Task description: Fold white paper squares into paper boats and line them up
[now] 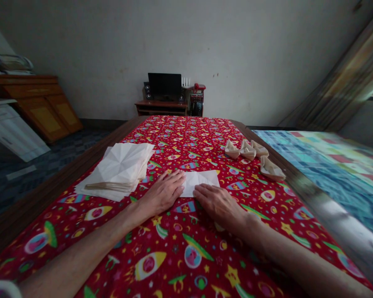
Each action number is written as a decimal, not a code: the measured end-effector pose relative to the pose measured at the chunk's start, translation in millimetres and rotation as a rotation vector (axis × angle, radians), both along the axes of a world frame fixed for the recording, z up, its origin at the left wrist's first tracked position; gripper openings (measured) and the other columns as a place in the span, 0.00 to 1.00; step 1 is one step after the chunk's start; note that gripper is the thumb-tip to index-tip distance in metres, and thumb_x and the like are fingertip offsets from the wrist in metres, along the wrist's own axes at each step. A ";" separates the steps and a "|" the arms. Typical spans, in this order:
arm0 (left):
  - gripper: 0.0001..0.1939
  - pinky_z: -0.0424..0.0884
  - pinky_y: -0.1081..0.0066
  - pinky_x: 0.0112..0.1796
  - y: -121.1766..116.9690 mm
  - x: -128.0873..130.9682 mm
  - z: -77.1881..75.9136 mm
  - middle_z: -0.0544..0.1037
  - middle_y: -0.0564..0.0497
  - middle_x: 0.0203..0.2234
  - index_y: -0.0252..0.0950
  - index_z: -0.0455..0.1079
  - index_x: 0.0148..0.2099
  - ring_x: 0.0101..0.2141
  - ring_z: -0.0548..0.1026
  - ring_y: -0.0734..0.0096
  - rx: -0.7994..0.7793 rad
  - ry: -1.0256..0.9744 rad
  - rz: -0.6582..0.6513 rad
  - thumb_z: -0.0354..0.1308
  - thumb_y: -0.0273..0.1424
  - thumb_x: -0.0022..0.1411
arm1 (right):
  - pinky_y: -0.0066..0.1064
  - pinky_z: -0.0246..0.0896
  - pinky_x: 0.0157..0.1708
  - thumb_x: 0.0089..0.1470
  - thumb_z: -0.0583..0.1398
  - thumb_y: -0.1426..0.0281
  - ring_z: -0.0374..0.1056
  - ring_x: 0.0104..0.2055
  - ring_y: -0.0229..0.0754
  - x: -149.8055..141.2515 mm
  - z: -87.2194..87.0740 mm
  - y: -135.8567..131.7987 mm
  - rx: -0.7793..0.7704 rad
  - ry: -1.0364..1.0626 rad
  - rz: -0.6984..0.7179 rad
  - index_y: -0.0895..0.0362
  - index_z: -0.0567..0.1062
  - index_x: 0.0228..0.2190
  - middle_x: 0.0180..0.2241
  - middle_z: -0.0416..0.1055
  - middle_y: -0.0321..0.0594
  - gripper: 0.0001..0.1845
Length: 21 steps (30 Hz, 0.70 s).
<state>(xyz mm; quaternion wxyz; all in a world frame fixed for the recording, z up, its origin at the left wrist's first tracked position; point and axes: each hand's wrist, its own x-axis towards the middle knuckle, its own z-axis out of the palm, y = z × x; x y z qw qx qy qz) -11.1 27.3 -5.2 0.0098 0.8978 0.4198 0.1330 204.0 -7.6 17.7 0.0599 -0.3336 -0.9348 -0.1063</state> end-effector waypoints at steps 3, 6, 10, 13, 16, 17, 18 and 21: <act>0.23 0.49 0.52 0.60 -0.4 -1.4 0.7 0.60 0.45 0.60 0.33 0.59 0.61 0.62 0.54 0.62 -0.004 -0.020 -0.029 0.38 0.36 0.69 | 0.35 0.65 0.40 0.54 0.52 0.82 0.67 0.43 0.48 -1.0 -2.9 -3.3 0.026 0.003 0.000 0.63 0.70 0.40 0.40 0.71 0.52 0.12; 0.23 0.47 0.49 0.59 -3.0 -2.6 4.7 0.61 0.46 0.60 0.36 0.60 0.60 0.62 0.52 0.60 -0.020 -0.031 -0.070 0.39 0.39 0.69 | 0.34 0.66 0.36 0.54 0.53 0.82 0.68 0.37 0.46 -0.1 -5.1 -4.2 0.016 0.025 -0.042 0.62 0.71 0.35 0.35 0.71 0.49 0.09; 0.26 0.43 0.44 0.59 -5.5 -4.8 9.1 0.61 0.45 0.60 0.40 0.59 0.61 0.63 0.51 0.56 -0.040 -0.033 -0.158 0.47 0.45 0.65 | 0.33 0.67 0.35 0.57 0.50 0.79 0.70 0.36 0.44 10.3 -6.7 0.4 0.046 0.169 -0.008 0.61 0.71 0.33 0.34 0.73 0.48 0.09; 0.24 0.43 0.43 0.58 -2.0 -7.2 6.4 0.62 0.44 0.59 0.40 0.60 0.60 0.62 0.53 0.55 0.002 -0.052 -0.163 0.51 0.40 0.64 | 0.39 0.63 0.49 0.60 0.48 0.78 0.69 0.47 0.44 21.5 -8.9 6.4 0.092 0.371 0.161 0.61 0.71 0.39 0.41 0.74 0.49 0.12; 0.20 0.46 0.46 0.58 2.9 -10.1 3.0 0.65 0.45 0.58 0.40 0.64 0.57 0.60 0.57 0.59 0.057 -0.072 -0.165 0.50 0.29 0.63 | 0.44 0.55 0.56 0.61 0.50 0.76 0.68 0.50 0.41 30.1 -13.9 13.9 0.048 0.535 0.244 0.57 0.71 0.41 0.44 0.74 0.44 0.12; 0.20 0.47 0.47 0.58 3.6 -11.0 2.7 0.66 0.45 0.57 0.40 0.65 0.57 0.60 0.59 0.60 0.073 -0.073 -0.181 0.49 0.26 0.63 | 0.44 0.56 0.56 0.61 0.51 0.75 0.69 0.49 0.40 31.9 -16.1 16.6 0.027 0.580 0.235 0.57 0.71 0.41 0.44 0.74 0.44 0.11; 0.20 0.47 0.48 0.58 3.5 -11.6 3.0 0.68 0.46 0.56 0.41 0.66 0.56 0.59 0.60 0.60 0.089 -0.072 -0.202 0.49 0.25 0.62 | 0.43 0.58 0.55 0.60 0.52 0.74 0.69 0.49 0.40 33.4 -18.1 19.1 0.009 0.616 0.217 0.56 0.72 0.40 0.43 0.75 0.44 0.10; 0.17 0.53 0.52 0.57 -2.9 -11.6 6.3 0.74 0.48 0.50 0.41 0.70 0.51 0.55 0.66 0.63 0.135 -0.093 -0.289 0.49 0.24 0.63 | 0.41 0.63 0.50 0.60 0.53 0.72 0.69 0.48 0.43 36.6 -21.1 23.4 -0.022 0.615 0.133 0.56 0.74 0.35 0.42 0.75 0.45 0.10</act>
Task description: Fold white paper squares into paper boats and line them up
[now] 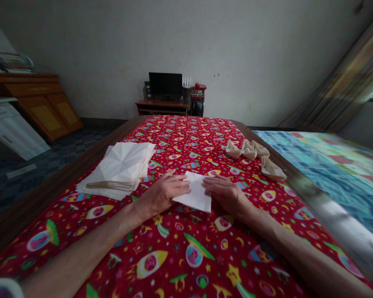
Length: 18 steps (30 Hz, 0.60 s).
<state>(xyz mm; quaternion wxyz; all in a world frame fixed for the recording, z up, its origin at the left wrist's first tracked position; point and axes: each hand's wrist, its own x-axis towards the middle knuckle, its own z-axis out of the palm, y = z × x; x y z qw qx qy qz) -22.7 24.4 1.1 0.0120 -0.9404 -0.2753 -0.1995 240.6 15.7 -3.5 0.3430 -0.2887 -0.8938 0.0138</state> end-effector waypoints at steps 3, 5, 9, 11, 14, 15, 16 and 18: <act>0.16 0.63 0.62 0.51 -12.9 3.0 4.1 0.77 0.50 0.45 0.39 0.72 0.48 0.48 0.72 0.68 0.005 -0.031 -0.068 0.47 0.23 0.64 | 0.41 0.64 0.49 0.60 0.52 0.73 0.67 0.50 0.46 3.0 3.0 -4.2 -0.008 -0.139 -0.030 0.57 0.75 0.32 0.41 0.74 0.47 0.12; 0.14 0.67 0.66 0.46 -21.2 5.5 5.8 0.78 0.50 0.42 0.38 0.73 0.46 0.43 0.74 0.69 -0.006 -0.051 -0.040 0.48 0.23 0.64 | 0.42 0.63 0.49 0.59 0.52 0.74 0.65 0.52 0.47 5.4 6.1 -11.2 0.013 -0.230 -0.019 0.58 0.75 0.34 0.43 0.73 0.48 0.12; 0.10 0.69 0.66 0.42 -29.1 8.7 4.3 0.79 0.50 0.37 0.37 0.73 0.43 0.39 0.75 0.68 -0.027 -0.130 0.002 0.51 0.28 0.64 | 0.41 0.64 0.48 0.59 0.52 0.73 0.66 0.50 0.46 9.7 7.1 -23.2 0.047 -0.294 0.064 0.57 0.73 0.43 0.45 0.72 0.49 0.13; 0.09 0.70 0.66 0.42 -29.4 9.1 1.7 0.79 0.50 0.36 0.37 0.74 0.42 0.39 0.75 0.67 -0.043 -0.168 0.007 0.52 0.29 0.64 | 0.39 0.65 0.46 0.60 0.50 0.73 0.68 0.47 0.44 10.2 5.2 -24.4 0.028 -0.247 0.082 0.56 0.73 0.43 0.43 0.73 0.47 0.15; 0.09 0.70 0.67 0.42 -28.8 9.0 -2.4 0.79 0.50 0.35 0.37 0.74 0.41 0.38 0.74 0.68 -0.110 -0.225 0.027 0.53 0.30 0.64 | 0.34 0.66 0.41 0.60 0.50 0.71 0.71 0.41 0.41 7.6 3.7 -22.4 -0.098 -0.099 0.062 0.56 0.75 0.38 0.38 0.75 0.45 0.14; 0.09 0.70 0.68 0.41 -28.7 9.0 -3.5 0.79 0.50 0.34 0.38 0.75 0.41 0.38 0.74 0.68 -0.141 -0.250 0.046 0.53 0.31 0.64 | 0.32 0.66 0.39 0.60 0.51 0.70 0.71 0.38 0.40 6.2 4.0 -21.8 -0.161 -0.046 0.042 0.56 0.75 0.36 0.35 0.75 0.44 0.13; 0.08 0.70 0.69 0.41 -28.5 8.9 -4.5 0.79 0.50 0.34 0.38 0.75 0.40 0.38 0.74 0.68 -0.173 -0.280 0.076 0.54 0.31 0.63 | 0.30 0.66 0.35 0.60 0.52 0.68 0.71 0.34 0.39 4.6 4.5 -21.5 -0.224 -0.002 0.007 0.56 0.76 0.34 0.32 0.75 0.42 0.13; 0.07 0.71 0.71 0.38 -27.8 9.0 -5.8 0.79 0.50 0.33 0.38 0.76 0.39 0.36 0.75 0.68 -0.235 -0.332 0.166 0.57 0.31 0.61 | 0.27 0.62 0.29 0.58 0.53 0.66 0.69 0.28 0.38 1.4 5.9 -21.7 -0.353 0.046 -0.106 0.57 0.76 0.29 0.27 0.74 0.40 0.13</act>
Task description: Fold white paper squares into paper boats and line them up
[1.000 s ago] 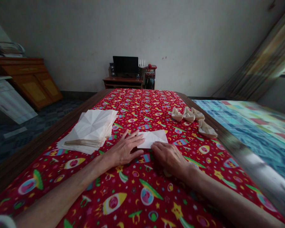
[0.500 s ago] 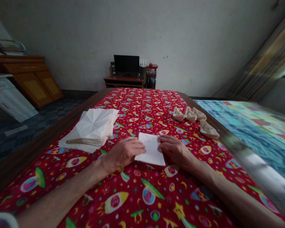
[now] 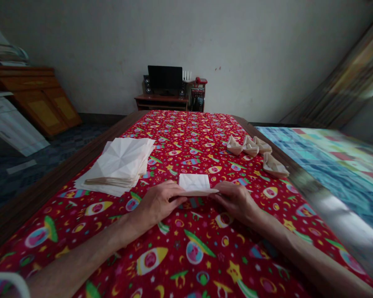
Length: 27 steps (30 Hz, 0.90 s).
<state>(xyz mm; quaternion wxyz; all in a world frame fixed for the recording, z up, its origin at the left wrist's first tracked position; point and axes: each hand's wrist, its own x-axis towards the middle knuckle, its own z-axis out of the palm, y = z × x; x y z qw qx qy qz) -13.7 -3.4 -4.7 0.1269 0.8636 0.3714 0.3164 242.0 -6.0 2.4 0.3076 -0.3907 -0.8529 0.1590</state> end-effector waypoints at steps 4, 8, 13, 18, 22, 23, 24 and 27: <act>0.08 0.69 0.74 0.31 3.4 1.4 0.6 0.79 0.52 0.29 0.37 0.76 0.34 0.29 0.75 0.71 -0.143 -0.046 0.163 0.57 0.32 0.60 | 0.25 0.56 0.23 0.55 0.55 0.64 0.64 0.23 0.35 -5.2 0.0 1.2 -0.235 -0.005 -0.201 0.57 0.76 0.27 0.22 0.72 0.35 0.14; 0.07 0.67 0.76 0.29 7.3 5.9 4.4 0.79 0.55 0.26 0.36 0.75 0.36 0.27 0.74 0.73 -0.226 -0.092 0.243 0.56 0.30 0.58 | 0.24 0.54 0.23 0.54 0.54 0.64 0.62 0.22 0.35 -12.4 0.6 6.6 -0.277 -0.004 -0.287 0.57 0.74 0.23 0.20 0.69 0.33 0.14; 0.30 0.66 0.74 0.31 8.7 13.2 2.3 0.77 0.56 0.26 0.35 0.55 0.62 0.26 0.73 0.73 -0.188 -0.004 0.342 0.55 0.29 0.58 | 0.24 0.51 0.23 0.51 0.56 0.65 0.63 0.23 0.36 -22.3 10.0 10.1 -0.281 -0.055 -0.398 0.56 0.74 0.22 0.19 0.69 0.33 0.12; 0.36 0.63 0.74 0.26 7.3 16.9 -2.8 0.75 0.56 0.26 0.37 0.42 0.67 0.25 0.72 0.72 -0.111 0.166 0.404 0.53 0.30 0.60 | 0.25 0.48 0.23 0.51 0.56 0.64 0.63 0.23 0.36 -24.9 14.4 13.3 -0.262 -0.157 -0.463 0.55 0.75 0.22 0.19 0.70 0.35 0.13; 0.27 0.66 0.72 0.30 3.6 18.4 1.9 0.75 0.53 0.30 0.39 0.53 0.63 0.30 0.73 0.69 -0.048 0.261 0.386 0.51 0.30 0.62 | 0.26 0.46 0.23 0.50 0.56 0.64 0.63 0.23 0.36 -24.4 11.7 15.3 -0.195 -0.228 -0.460 0.55 0.75 0.22 0.20 0.69 0.35 0.12; 0.23 0.67 0.72 0.31 2.7 18.7 3.6 0.75 0.52 0.32 0.40 0.58 0.61 0.31 0.73 0.69 -0.024 0.282 0.372 0.50 0.30 0.63 | 0.26 0.45 0.23 0.50 0.56 0.64 0.63 0.23 0.36 -24.1 10.9 15.3 -0.193 -0.234 -0.454 0.56 0.75 0.22 0.20 0.69 0.35 0.11; 0.19 0.68 0.72 0.32 2.0 19.0 5.0 0.74 0.51 0.33 0.40 0.63 0.57 0.33 0.73 0.69 0.001 0.298 0.356 0.49 0.30 0.63 | 0.26 0.45 0.23 0.49 0.56 0.65 0.63 0.23 0.36 -23.9 10.2 15.3 -0.195 -0.236 -0.450 0.56 0.74 0.22 0.20 0.69 0.35 0.11; 0.12 0.70 0.71 0.37 2.3 19.4 6.4 0.72 0.49 0.36 0.39 0.70 0.47 0.37 0.72 0.68 0.093 0.288 0.301 0.49 0.29 0.64 | 0.26 0.46 0.24 0.48 0.56 0.65 0.63 0.23 0.36 -23.3 9.4 14.9 -0.201 -0.234 -0.443 0.56 0.74 0.22 0.20 0.69 0.35 0.10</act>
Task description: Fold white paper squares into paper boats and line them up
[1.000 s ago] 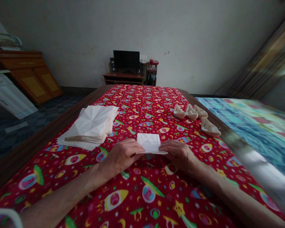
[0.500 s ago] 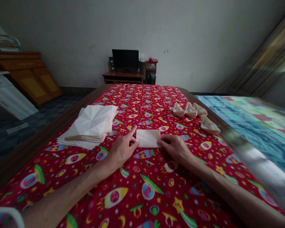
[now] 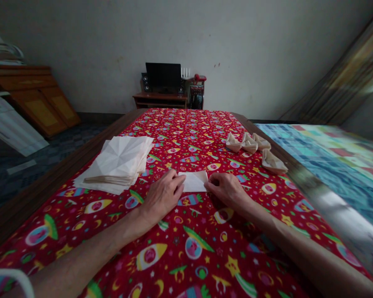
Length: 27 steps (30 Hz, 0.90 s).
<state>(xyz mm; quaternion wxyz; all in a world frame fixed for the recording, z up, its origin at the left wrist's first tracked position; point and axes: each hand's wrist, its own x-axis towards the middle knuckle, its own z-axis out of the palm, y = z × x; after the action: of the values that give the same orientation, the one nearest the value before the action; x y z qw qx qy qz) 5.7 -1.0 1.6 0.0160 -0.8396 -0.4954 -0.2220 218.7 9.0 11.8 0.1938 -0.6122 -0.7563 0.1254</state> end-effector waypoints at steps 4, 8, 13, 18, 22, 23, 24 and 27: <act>0.11 0.68 0.63 0.49 4.5 -0.3 -5.0 0.71 0.46 0.47 0.37 0.71 0.45 0.49 0.69 0.63 0.132 -0.062 -0.170 0.50 0.25 0.64 | 0.26 0.45 0.24 0.49 0.56 0.65 0.62 0.23 0.35 -0.1 1.2 -0.1 -0.007 -0.007 -0.004 0.56 0.73 0.22 0.20 0.69 0.35 0.10; 0.15 0.61 0.56 0.56 3.3 0.3 -9.1 0.72 0.47 0.52 0.36 0.69 0.51 0.56 0.64 0.61 0.098 -0.019 -0.291 0.48 0.25 0.65 | 0.26 0.45 0.24 0.49 0.56 0.65 0.62 0.24 0.35 -0.7 2.1 -0.4 -0.014 0.002 0.001 0.56 0.73 0.23 0.21 0.69 0.35 0.09; 0.19 0.52 0.52 0.60 -8.5 3.2 -4.2 0.66 0.45 0.57 0.37 0.63 0.58 0.59 0.61 0.61 -0.010 0.091 -0.297 0.45 0.31 0.68 | 0.26 0.45 0.24 0.49 0.56 0.66 0.61 0.23 0.35 -1.1 2.4 -1.8 -0.001 0.010 0.015 0.56 0.71 0.22 0.20 0.68 0.35 0.09; 0.21 0.52 0.52 0.60 -15.6 5.6 0.8 0.61 0.47 0.60 0.40 0.58 0.61 0.62 0.53 0.58 -0.042 0.178 -0.328 0.43 0.35 0.69 | 0.26 0.46 0.23 0.50 0.57 0.67 0.60 0.22 0.34 0.3 0.0 -1.2 0.019 0.005 0.024 0.56 0.69 0.22 0.19 0.66 0.34 0.09; 0.20 0.53 0.53 0.59 -15.9 5.9 0.4 0.60 0.47 0.61 0.41 0.58 0.61 0.63 0.51 0.57 -0.024 0.198 -0.329 0.43 0.35 0.69 | 0.27 0.50 0.24 0.51 0.58 0.68 0.63 0.24 0.37 1.2 -6.4 -4.2 0.145 -0.023 0.029 0.58 0.70 0.30 0.23 0.70 0.36 0.05; 0.20 0.54 0.54 0.59 -15.8 5.8 0.0 0.60 0.47 0.61 0.41 0.58 0.61 0.63 0.52 0.57 -0.016 0.198 -0.329 0.43 0.35 0.69 | 0.28 0.53 0.25 0.52 0.57 0.70 0.64 0.26 0.38 0.7 -7.4 -7.1 0.207 -0.052 0.049 0.59 0.71 0.32 0.25 0.71 0.38 0.05; 0.20 0.54 0.55 0.59 -15.6 5.8 -0.4 0.60 0.47 0.61 0.41 0.57 0.61 0.62 0.52 0.58 -0.011 0.199 -0.330 0.43 0.35 0.69 | 0.29 0.55 0.27 0.53 0.56 0.71 0.65 0.28 0.40 -0.3 -7.8 -10.8 0.272 -0.089 0.090 0.60 0.71 0.33 0.27 0.72 0.41 0.06; 0.21 0.54 0.55 0.59 -15.4 5.7 -1.4 0.59 0.45 0.61 0.40 0.57 0.61 0.62 0.52 0.57 -0.013 0.213 -0.337 0.42 0.35 0.69 | 0.34 0.62 0.36 0.58 0.51 0.73 0.68 0.39 0.44 -5.2 -6.6 -26.1 0.409 -0.190 0.370 0.60 0.73 0.38 0.38 0.73 0.48 0.11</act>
<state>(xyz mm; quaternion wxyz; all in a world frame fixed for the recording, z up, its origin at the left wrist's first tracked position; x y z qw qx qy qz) 11.4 -16.5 0.3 0.0256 -0.9295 -0.3446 -0.1285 213.5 -17.1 5.2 0.2152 -0.4212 -0.8794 -0.0546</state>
